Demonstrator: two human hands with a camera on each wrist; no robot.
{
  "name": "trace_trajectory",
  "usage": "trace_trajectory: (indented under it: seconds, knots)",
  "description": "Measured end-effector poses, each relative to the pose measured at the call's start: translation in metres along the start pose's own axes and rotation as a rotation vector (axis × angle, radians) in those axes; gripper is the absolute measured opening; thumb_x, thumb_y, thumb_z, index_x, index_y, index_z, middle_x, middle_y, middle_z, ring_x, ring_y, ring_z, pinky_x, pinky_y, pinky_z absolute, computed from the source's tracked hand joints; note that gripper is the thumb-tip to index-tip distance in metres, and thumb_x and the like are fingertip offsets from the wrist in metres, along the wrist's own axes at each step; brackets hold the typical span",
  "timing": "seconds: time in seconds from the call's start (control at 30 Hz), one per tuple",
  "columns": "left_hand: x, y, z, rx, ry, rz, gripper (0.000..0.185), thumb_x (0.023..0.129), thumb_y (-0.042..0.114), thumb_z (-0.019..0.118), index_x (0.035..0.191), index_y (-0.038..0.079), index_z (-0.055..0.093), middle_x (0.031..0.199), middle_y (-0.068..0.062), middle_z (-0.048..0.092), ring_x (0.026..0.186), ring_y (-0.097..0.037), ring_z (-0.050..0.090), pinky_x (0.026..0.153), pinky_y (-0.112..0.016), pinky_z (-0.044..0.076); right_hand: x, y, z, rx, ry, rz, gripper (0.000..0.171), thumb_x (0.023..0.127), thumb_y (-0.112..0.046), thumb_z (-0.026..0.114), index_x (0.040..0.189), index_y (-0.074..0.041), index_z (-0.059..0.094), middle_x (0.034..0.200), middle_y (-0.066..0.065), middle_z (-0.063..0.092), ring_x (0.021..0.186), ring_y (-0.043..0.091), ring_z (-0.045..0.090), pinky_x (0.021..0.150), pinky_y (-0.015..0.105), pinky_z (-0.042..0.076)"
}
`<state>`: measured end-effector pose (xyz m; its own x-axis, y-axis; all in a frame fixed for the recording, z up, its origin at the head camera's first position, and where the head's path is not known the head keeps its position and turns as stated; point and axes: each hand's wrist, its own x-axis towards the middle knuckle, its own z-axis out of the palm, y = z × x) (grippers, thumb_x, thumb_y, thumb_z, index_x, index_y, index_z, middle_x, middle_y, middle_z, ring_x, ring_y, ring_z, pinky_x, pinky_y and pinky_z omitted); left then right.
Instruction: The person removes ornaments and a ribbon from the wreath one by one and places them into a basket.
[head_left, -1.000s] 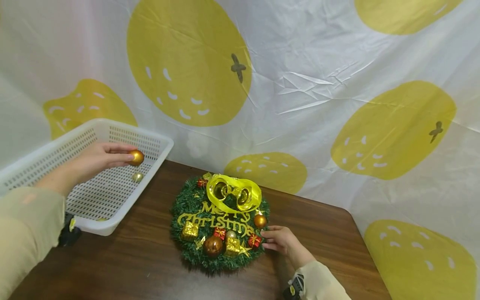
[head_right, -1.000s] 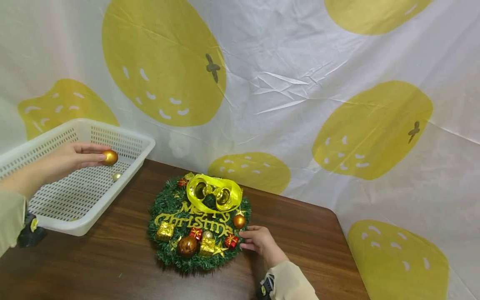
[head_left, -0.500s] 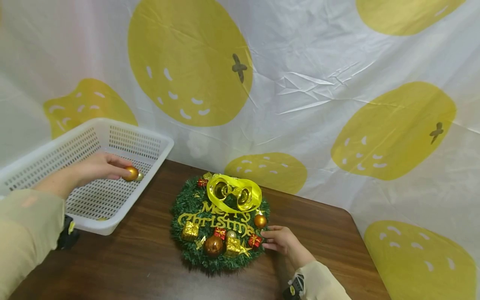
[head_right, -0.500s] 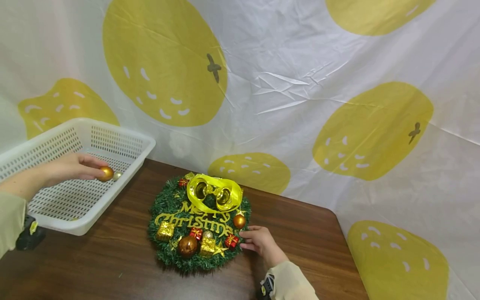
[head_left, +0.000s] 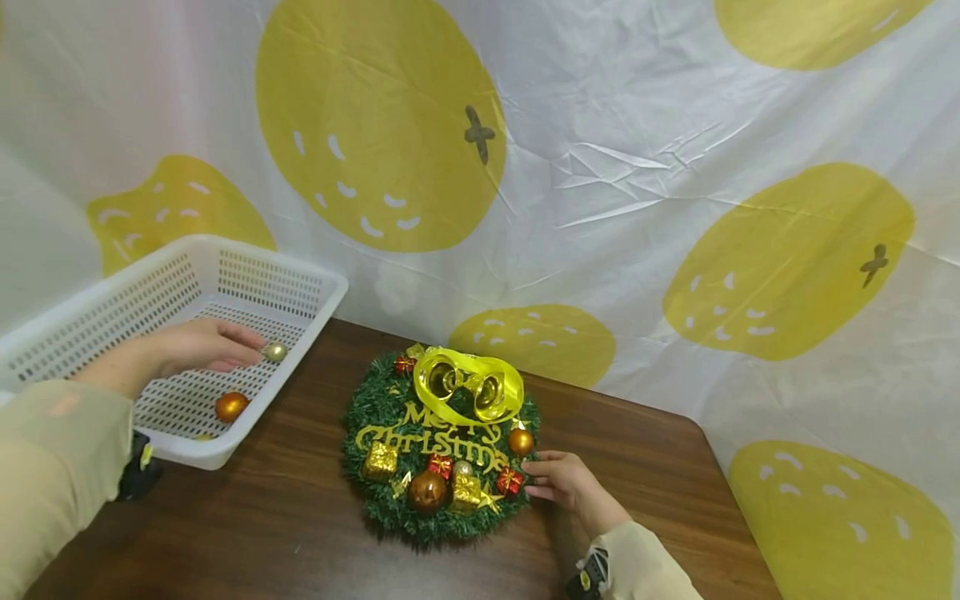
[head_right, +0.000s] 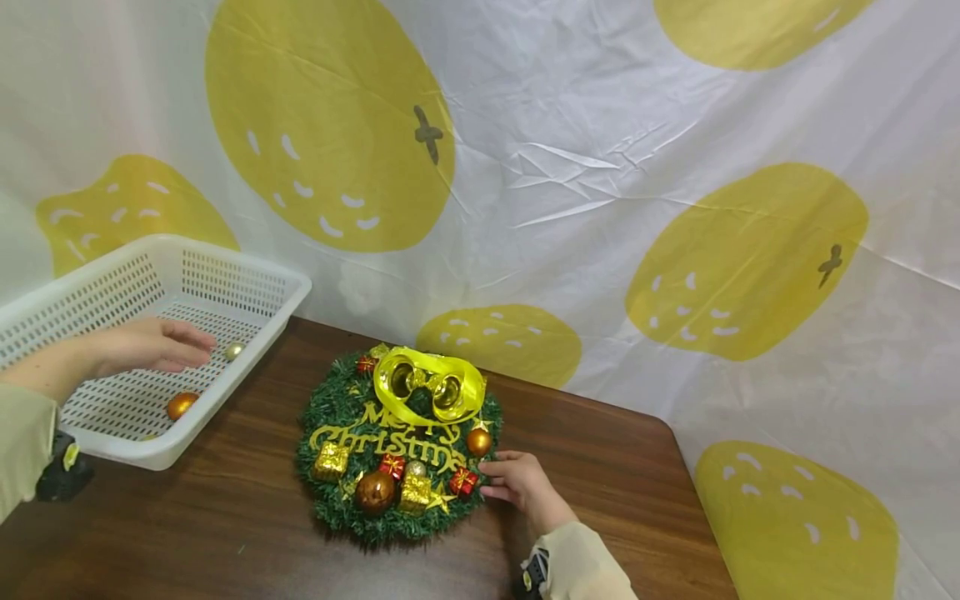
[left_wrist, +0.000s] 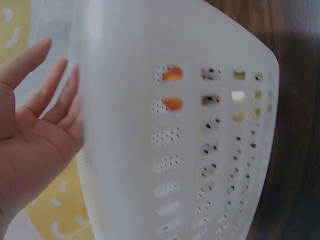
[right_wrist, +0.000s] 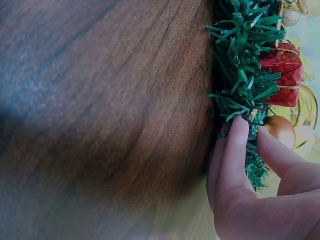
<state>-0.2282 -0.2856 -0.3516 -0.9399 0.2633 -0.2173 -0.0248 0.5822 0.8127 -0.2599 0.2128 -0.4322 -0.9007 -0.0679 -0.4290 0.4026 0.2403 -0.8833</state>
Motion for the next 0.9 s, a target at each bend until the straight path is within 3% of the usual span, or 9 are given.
trace_trajectory:
  seconds: [0.23, 0.37, 0.7, 0.9]
  knots:
    - [0.007, 0.02, 0.011, -0.097, 0.089, 0.128, 0.06, 0.095, 0.026, 0.054, 0.14, -0.006, 0.033, 0.138, -0.028, 0.042, 0.12, -0.034, 0.052, 0.099, -0.038, 0.047, -0.001, -0.001, 0.001, 0.0, 0.01, -0.001, 0.059, 0.086, 0.004, 0.06, 0.135, 0.018, 0.031, 0.081, 0.007, 0.05, 0.066, 0.014, 0.052, 0.063, 0.025, 0.058]
    - [0.013, 0.03, 0.023, -0.171, 0.099, 0.19, 0.062, 0.093, 0.025, 0.057, 0.142, -0.004, 0.032, 0.139, -0.027, 0.042, 0.121, -0.034, 0.051, 0.098, -0.038, 0.047, -0.001, -0.001, 0.001, 0.0, 0.016, 0.004, 0.058, 0.086, 0.004, 0.06, 0.135, 0.018, 0.031, 0.082, 0.007, 0.051, 0.067, 0.015, 0.052, 0.064, 0.026, 0.058]
    - [0.029, 0.052, 0.063, -0.371, 0.032, 0.328, 0.055, 0.09, 0.014, 0.061, 0.135, -0.008, 0.039, 0.131, -0.026, 0.048, 0.101, -0.004, 0.06, 0.093, -0.026, 0.05, -0.001, 0.0, 0.001, 0.004, 0.011, -0.003, 0.059, 0.086, 0.004, 0.061, 0.134, 0.018, 0.031, 0.083, 0.008, 0.051, 0.069, 0.015, 0.053, 0.064, 0.025, 0.058]
    - [0.043, 0.056, 0.09, -0.401, -0.007, 0.373, 0.053, 0.089, 0.014, 0.062, 0.134, -0.007, 0.042, 0.13, -0.025, 0.052, 0.108, -0.012, 0.06, 0.098, -0.034, 0.048, 0.0, 0.001, 0.0, 0.011, 0.008, 0.003, 0.058, 0.086, 0.005, 0.06, 0.135, 0.017, 0.031, 0.08, 0.006, 0.051, 0.066, 0.014, 0.051, 0.063, 0.025, 0.058]
